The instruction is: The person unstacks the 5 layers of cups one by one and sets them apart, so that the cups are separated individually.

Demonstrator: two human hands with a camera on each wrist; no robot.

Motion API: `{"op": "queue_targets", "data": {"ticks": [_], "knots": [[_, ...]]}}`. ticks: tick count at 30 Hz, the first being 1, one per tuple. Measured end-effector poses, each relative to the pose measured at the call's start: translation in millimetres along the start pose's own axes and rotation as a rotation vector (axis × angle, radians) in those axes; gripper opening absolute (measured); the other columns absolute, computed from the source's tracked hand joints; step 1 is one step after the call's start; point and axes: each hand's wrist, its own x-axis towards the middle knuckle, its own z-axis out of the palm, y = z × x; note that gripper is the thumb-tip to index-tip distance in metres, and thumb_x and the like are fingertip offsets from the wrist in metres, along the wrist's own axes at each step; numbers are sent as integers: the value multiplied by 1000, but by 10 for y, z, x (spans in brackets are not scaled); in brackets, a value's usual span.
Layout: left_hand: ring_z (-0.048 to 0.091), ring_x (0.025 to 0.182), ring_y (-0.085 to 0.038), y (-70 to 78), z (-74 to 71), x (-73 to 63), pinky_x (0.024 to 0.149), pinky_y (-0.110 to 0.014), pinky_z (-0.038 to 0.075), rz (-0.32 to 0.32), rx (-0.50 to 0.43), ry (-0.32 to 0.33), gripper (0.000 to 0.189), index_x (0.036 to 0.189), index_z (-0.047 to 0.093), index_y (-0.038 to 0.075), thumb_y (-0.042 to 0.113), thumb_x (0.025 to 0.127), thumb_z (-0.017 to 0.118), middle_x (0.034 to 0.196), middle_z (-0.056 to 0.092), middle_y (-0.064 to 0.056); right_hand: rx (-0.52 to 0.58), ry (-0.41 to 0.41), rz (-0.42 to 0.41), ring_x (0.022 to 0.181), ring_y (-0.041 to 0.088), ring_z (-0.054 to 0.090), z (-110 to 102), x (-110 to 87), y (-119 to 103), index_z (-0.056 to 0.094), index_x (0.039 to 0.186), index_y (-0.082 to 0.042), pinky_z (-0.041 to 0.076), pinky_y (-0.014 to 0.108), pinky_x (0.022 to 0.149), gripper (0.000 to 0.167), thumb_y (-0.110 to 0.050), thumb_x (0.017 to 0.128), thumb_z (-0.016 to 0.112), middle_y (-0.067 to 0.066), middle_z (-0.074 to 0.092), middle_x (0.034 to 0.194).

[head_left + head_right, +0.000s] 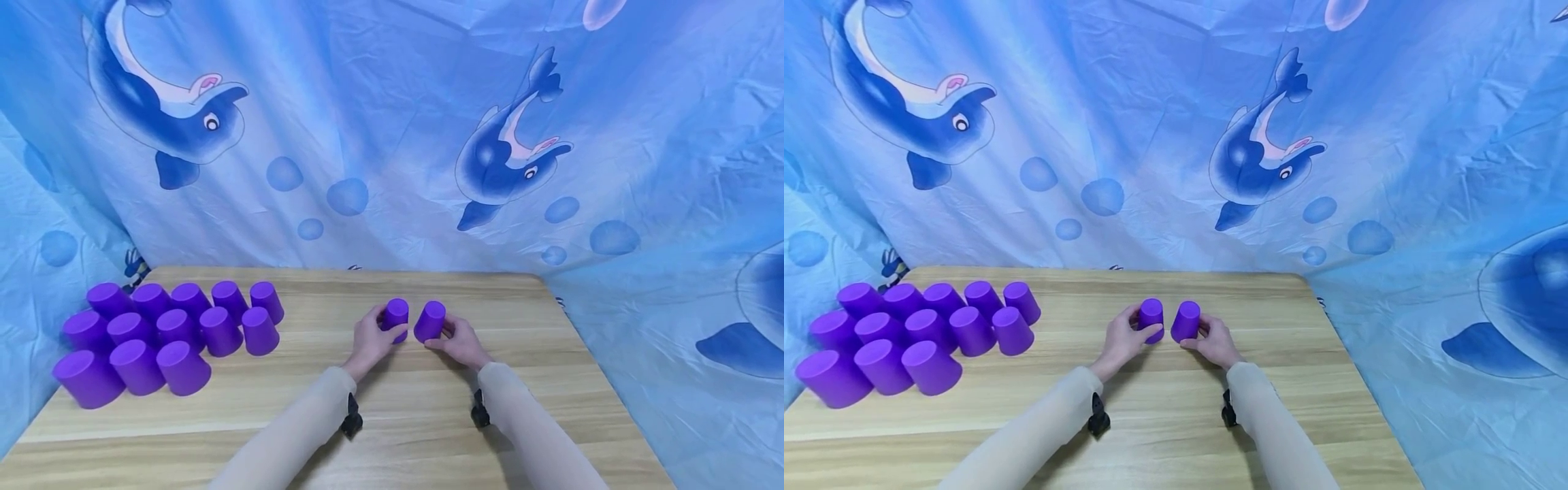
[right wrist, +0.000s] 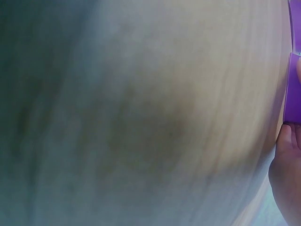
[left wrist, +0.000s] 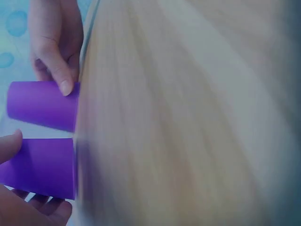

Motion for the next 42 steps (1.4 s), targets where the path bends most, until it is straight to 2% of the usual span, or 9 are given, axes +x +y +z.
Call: {"op": "queue_targets", "data": {"ticks": [5,12,16,21,26,32,34,38,42], "knots": [[59,108,-30,57,-263,-87,92,-41,48,-14,-16,-15,56,126,57,1,24,80,79,117,63,-18,-24,11,22,119,29,53,-20,0,2,59,124,-3,40,40,102,53,-3,75,81,13,60,123],[59,109,-35,47,-798,-258,93,-42,48,-48,-35,10,62,127,55,-4,20,76,82,118,61,-24,-32,14,20,117,29,54,-33,6,-4,59,124,-2,40,40,101,55,-4,74,82,12,61,121],[59,107,-35,0,-1114,-350,92,-41,48,-65,1,14,64,127,54,-5,21,76,83,117,61,-25,-31,22,21,117,30,54,-34,12,8,60,123,-2,40,41,102,55,-3,73,82,13,61,121],[59,107,-35,-49,-1491,-464,94,-42,47,-41,49,7,63,128,53,-5,21,77,82,115,61,-25,-22,29,-3,118,35,53,-28,0,13,58,124,1,39,46,102,56,-1,72,82,18,60,122],[59,108,-35,-68,-1822,-602,93,-41,48,-34,119,32,64,127,52,-3,22,77,83,116,61,-24,-24,21,21,119,31,52,-28,-6,9,59,125,-1,39,42,102,56,-2,74,82,14,60,123],[60,105,-36,-75,-2079,-710,89,-43,49,-46,230,56,64,125,52,-2,24,76,83,116,60,-25,-25,19,25,119,29,53,-32,-18,-8,59,125,-1,40,39,102,56,-2,74,81,13,60,123],[59,104,-38,-74,-2149,-740,95,-48,43,-48,298,57,66,126,51,-3,25,76,83,117,59,-27,-24,19,24,118,30,53,-28,-22,-15,59,124,-1,40,40,102,55,-2,74,81,14,61,122],[57,101,-43,-70,-2269,-797,89,-56,40,-57,428,58,70,127,50,-5,27,74,82,117,58,-30,-21,16,30,119,29,53,-20,-25,-16,59,124,-1,40,39,102,55,-3,74,81,13,60,123],[57,96,-42,-94,-2350,-837,79,-55,45,-62,494,61,68,126,51,-5,26,73,82,110,60,-29,-17,14,17,119,32,53,-9,-56,-98,58,124,1,40,41,102,54,-1,76,80,15,60,123]]}}
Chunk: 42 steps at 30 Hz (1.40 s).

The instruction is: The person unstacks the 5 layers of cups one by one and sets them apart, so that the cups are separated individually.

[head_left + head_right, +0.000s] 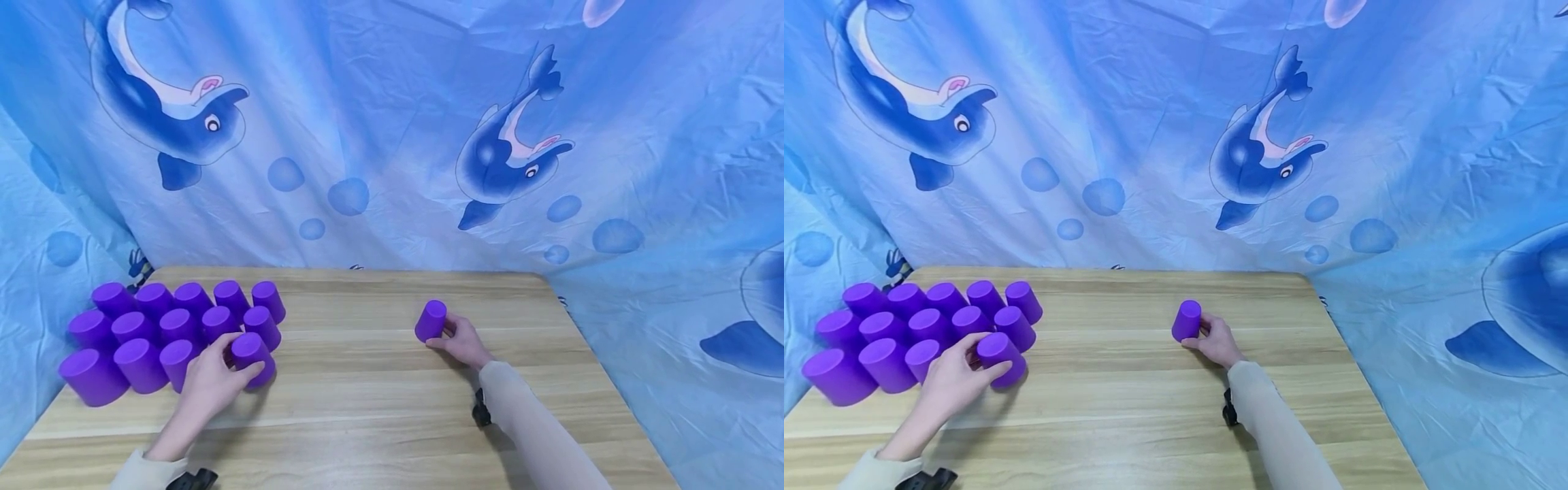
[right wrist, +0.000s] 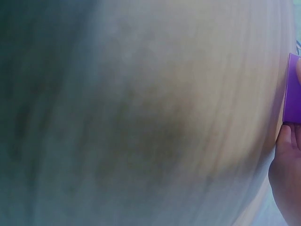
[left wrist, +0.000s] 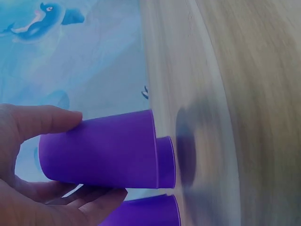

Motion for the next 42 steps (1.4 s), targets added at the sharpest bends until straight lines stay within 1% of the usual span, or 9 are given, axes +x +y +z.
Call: {"op": "queue_targets", "data": {"ticks": [3,5,8,15,17,24,31,35,42], "knots": [[56,97,-45,-51,-20,-23,79,-56,44,-9,20,6,65,124,53,-5,24,73,82,108,60,-29,6,-9,-4,118,32,53,2,8,1,58,125,2,40,41,102,54,0,76,79,16,60,123],[55,98,-47,-79,-25,-35,80,-58,43,-17,23,8,65,123,52,-6,23,73,82,109,60,-30,10,-16,0,118,28,53,-9,47,92,58,126,0,40,36,101,56,-2,75,80,14,60,123],[53,101,-50,-112,-28,-46,82,-60,42,-33,25,7,66,123,51,-8,22,73,81,112,58,-33,23,-24,-3,118,28,54,-11,52,107,58,126,0,40,36,101,56,-1,75,80,14,60,124],[50,103,-53,-172,-34,-48,84,-62,40,-69,24,-8,67,125,48,-9,22,75,79,115,55,-35,24,-28,4,119,31,52,-8,49,98,57,127,1,40,40,102,56,-1,76,80,16,59,125],[50,104,-53,-186,-38,-49,84,-63,40,-80,27,-16,68,125,47,-10,23,75,79,116,54,-36,27,-36,3,120,33,51,-9,42,73,55,127,3,39,41,102,56,0,76,79,18,58,125],[49,103,-55,-207,-51,-51,84,-63,40,-113,30,-16,69,126,46,-10,21,74,78,118,52,-37,34,-59,-10,120,38,50,-14,-86,-215,52,128,8,38,45,102,54,5,79,74,23,56,126],[48,104,-55,-232,-50,-39,85,-63,40,-144,20,-16,69,128,45,-11,19,74,78,119,51,-38,27,-58,-23,120,38,50,-8,-112,-247,53,127,8,39,46,102,52,5,80,73,23,56,126],[48,103,-56,-257,-51,-16,84,-63,40,-150,24,-7,69,128,44,-11,19,75,77,118,50,-39,22,-67,-19,120,36,51,-20,-86,-211,53,127,8,39,44,102,53,4,79,74,23,56,126],[47,104,-56,-283,-44,20,84,-63,40,-149,26,-20,69,128,43,-11,19,76,76,119,50,-39,39,-41,-4,120,34,51,-20,48,90,54,129,4,40,40,101,58,1,76,78,20,57,126]]}}
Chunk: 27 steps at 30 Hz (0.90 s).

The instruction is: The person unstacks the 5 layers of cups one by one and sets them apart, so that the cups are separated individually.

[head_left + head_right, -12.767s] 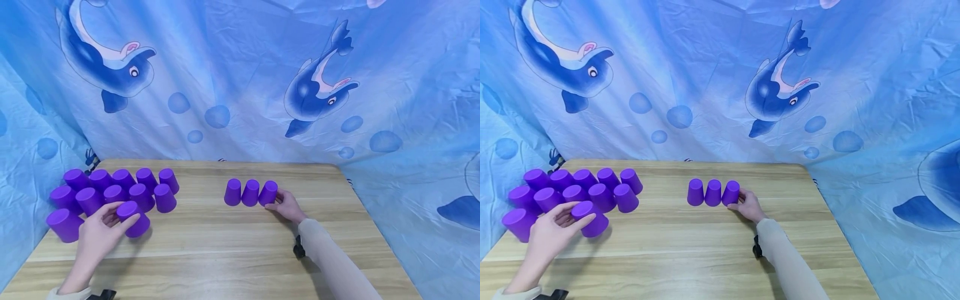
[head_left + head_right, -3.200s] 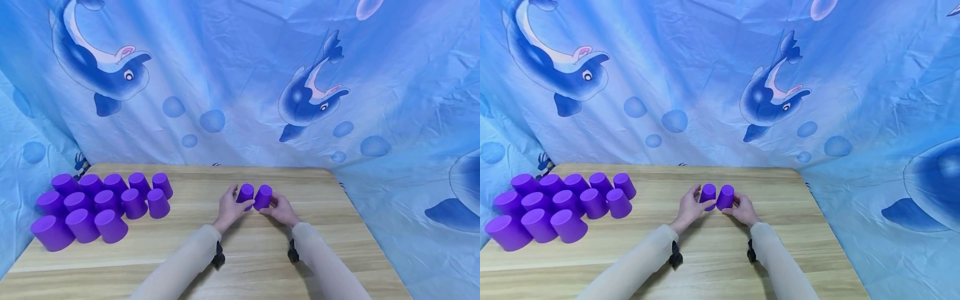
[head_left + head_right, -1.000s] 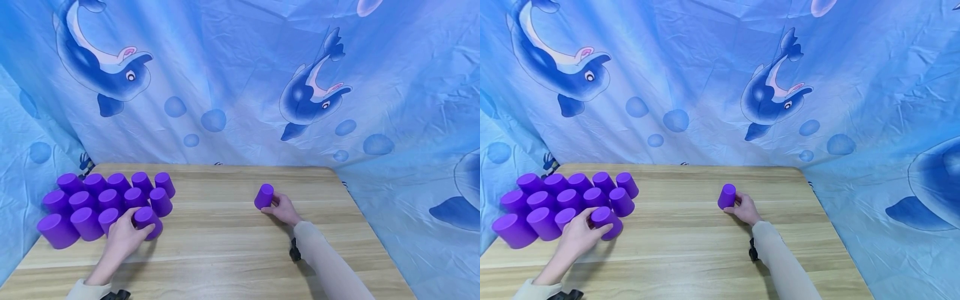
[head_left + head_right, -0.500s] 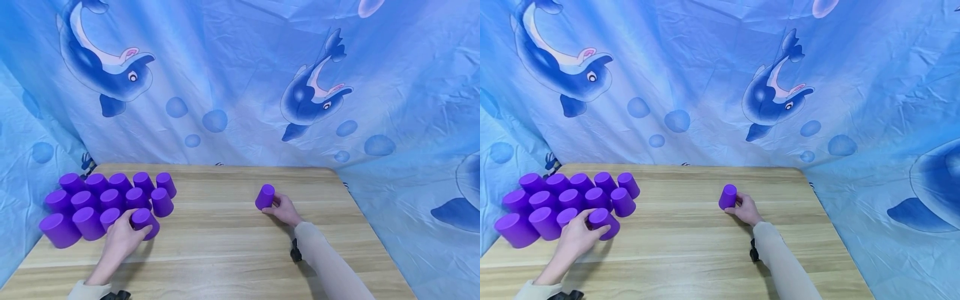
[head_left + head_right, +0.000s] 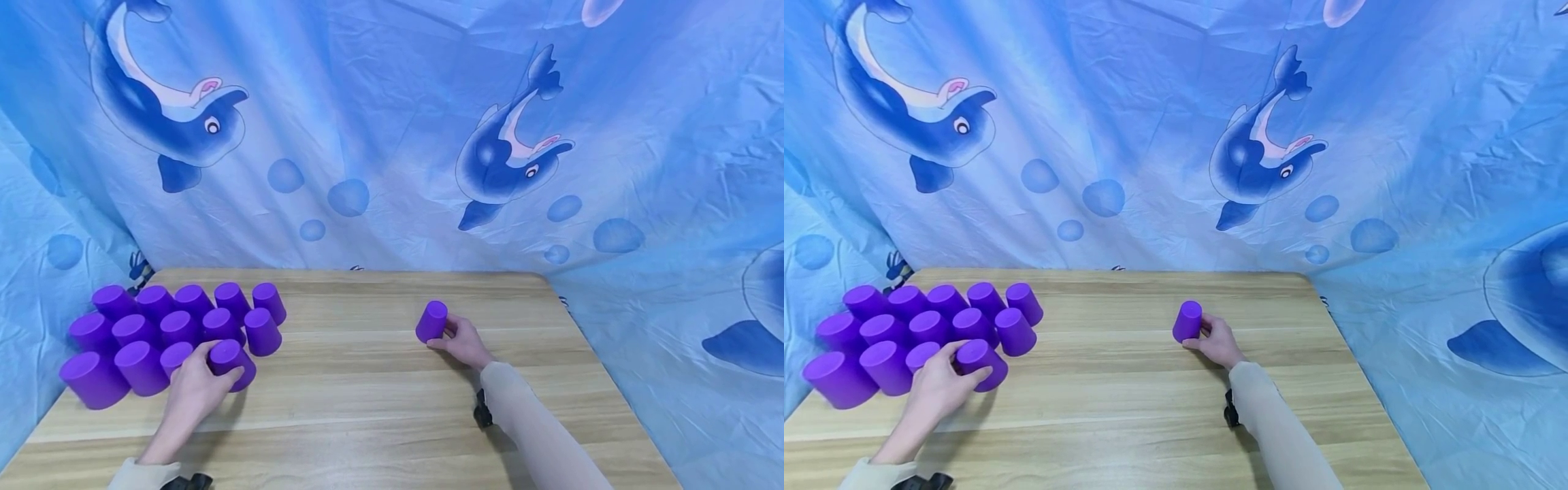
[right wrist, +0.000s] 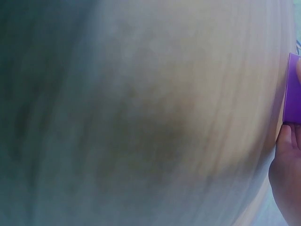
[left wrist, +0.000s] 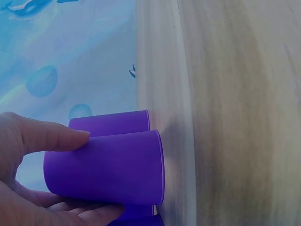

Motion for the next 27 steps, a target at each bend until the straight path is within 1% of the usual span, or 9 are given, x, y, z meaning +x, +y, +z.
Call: {"op": "queue_targets", "data": {"ticks": [2,6,12,15,18,21,27], "knots": [[47,104,-56,-3,0,1,84,-63,40,-2,0,-2,69,128,43,-11,20,76,76,119,50,-39,6,6,5,119,32,52,1,11,38,55,128,2,41,39,101,58,0,76,79,18,58,126],[48,103,-56,-5,4,-5,84,-63,41,3,3,3,69,128,43,-13,19,77,76,118,50,-40,5,18,16,118,29,54,6,7,47,57,127,0,42,37,100,58,-2,75,81,15,59,124],[47,103,-57,-10,23,-20,84,-63,40,0,3,19,69,129,42,-12,19,77,76,118,50,-39,-53,69,33,117,26,54,47,-17,4,60,122,-3,42,36,100,53,-5,74,82,12,61,121],[46,103,-58,-16,33,-17,84,-64,39,1,2,26,68,129,42,-12,18,77,75,119,50,-39,-60,88,47,117,26,55,108,-32,-50,60,122,-3,43,36,99,53,-4,74,82,12,61,122],[46,102,-59,-27,39,-16,84,-64,39,3,0,31,68,129,43,-12,18,77,75,119,50,-39,-52,73,59,117,27,55,222,-36,-117,58,125,-2,43,36,98,56,-3,74,81,14,60,123],[46,102,-59,-37,41,-18,83,-64,39,6,-1,37,67,129,43,-11,18,77,76,118,50,-39,-60,33,54,117,28,54,392,-22,-176,55,128,-1,43,37,98,60,-4,74,81,15,58,126],[47,101,-59,-35,41,-21,82,-64,40,20,5,46,67,128,44,-11,18,77,76,117,51,-39,-80,-45,-3,116,29,55,792,0,-361,53,130,1,44,37,98,64,-6,73,82,17,58,126]]}}
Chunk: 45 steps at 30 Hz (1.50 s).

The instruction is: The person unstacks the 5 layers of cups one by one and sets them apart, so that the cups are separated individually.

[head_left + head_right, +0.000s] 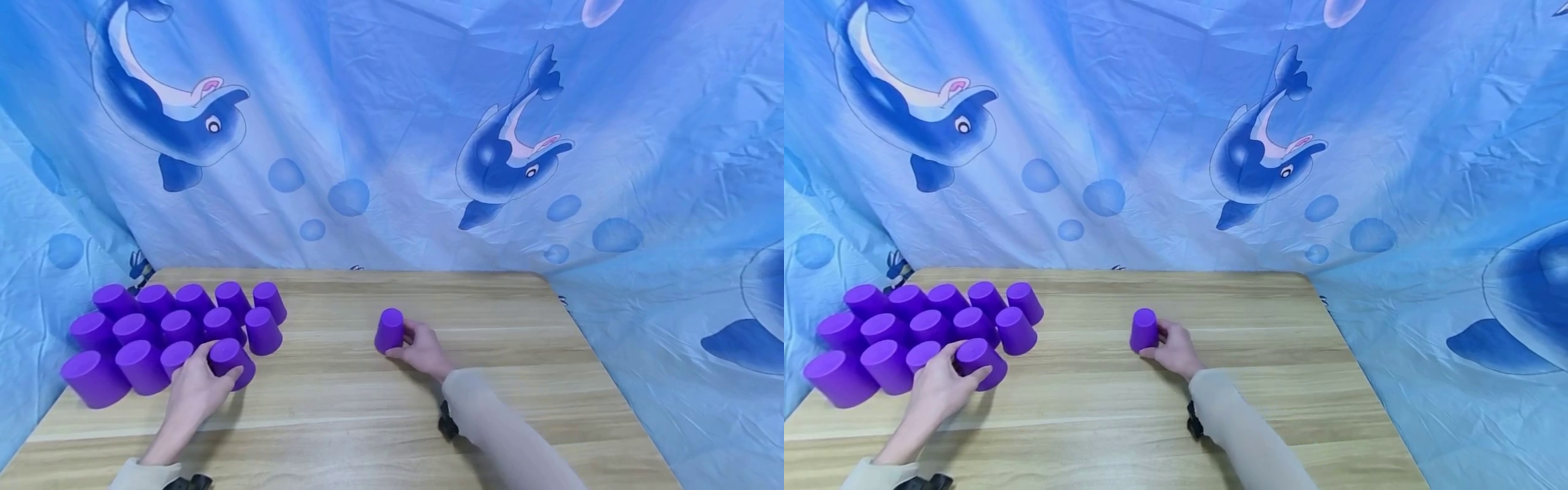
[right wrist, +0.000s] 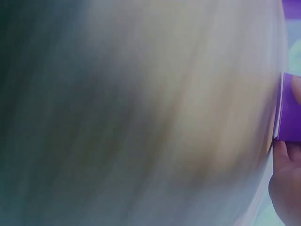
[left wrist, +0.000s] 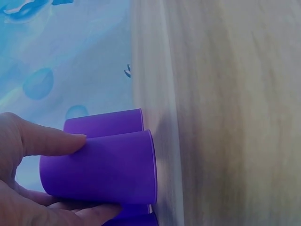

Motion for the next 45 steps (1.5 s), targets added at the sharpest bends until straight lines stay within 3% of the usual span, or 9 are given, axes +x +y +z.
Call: {"op": "queue_targets", "data": {"ticks": [9,19,31,39,45], "knots": [[46,102,-59,19,8,-8,83,-64,39,7,-4,4,66,128,44,-10,16,76,76,118,51,-38,-11,-58,8,114,27,57,426,56,-285,53,130,2,46,33,96,66,-7,72,83,16,58,126],[48,104,-57,-7,-21,-19,84,-63,40,-13,-4,-16,69,129,44,-11,19,76,77,119,51,-39,20,-118,2,114,23,57,766,74,-403,53,132,0,46,29,95,71,-7,69,85,12,59,126],[47,109,-54,-45,-39,-2,88,-62,40,-11,-11,-41,73,130,44,-11,24,78,79,122,50,-38,31,-126,-32,106,17,61,1051,77,-529,59,125,-2,48,24,91,67,-6,64,88,7,64,118],[48,107,-55,-37,-38,8,87,-62,40,16,-14,-25,70,128,47,-11,23,77,80,120,51,-38,22,-123,-11,104,15,62,1218,66,-633,60,124,-2,49,24,89,68,-7,63,89,6,64,117],[47,109,-55,-47,-40,-3,88,-62,40,-3,-10,-26,71,129,46,-11,23,77,80,121,51,-38,-12,-136,-21,103,13,62,1373,55,-718,60,123,-3,49,22,88,67,-8,63,90,4,64,117]]}}
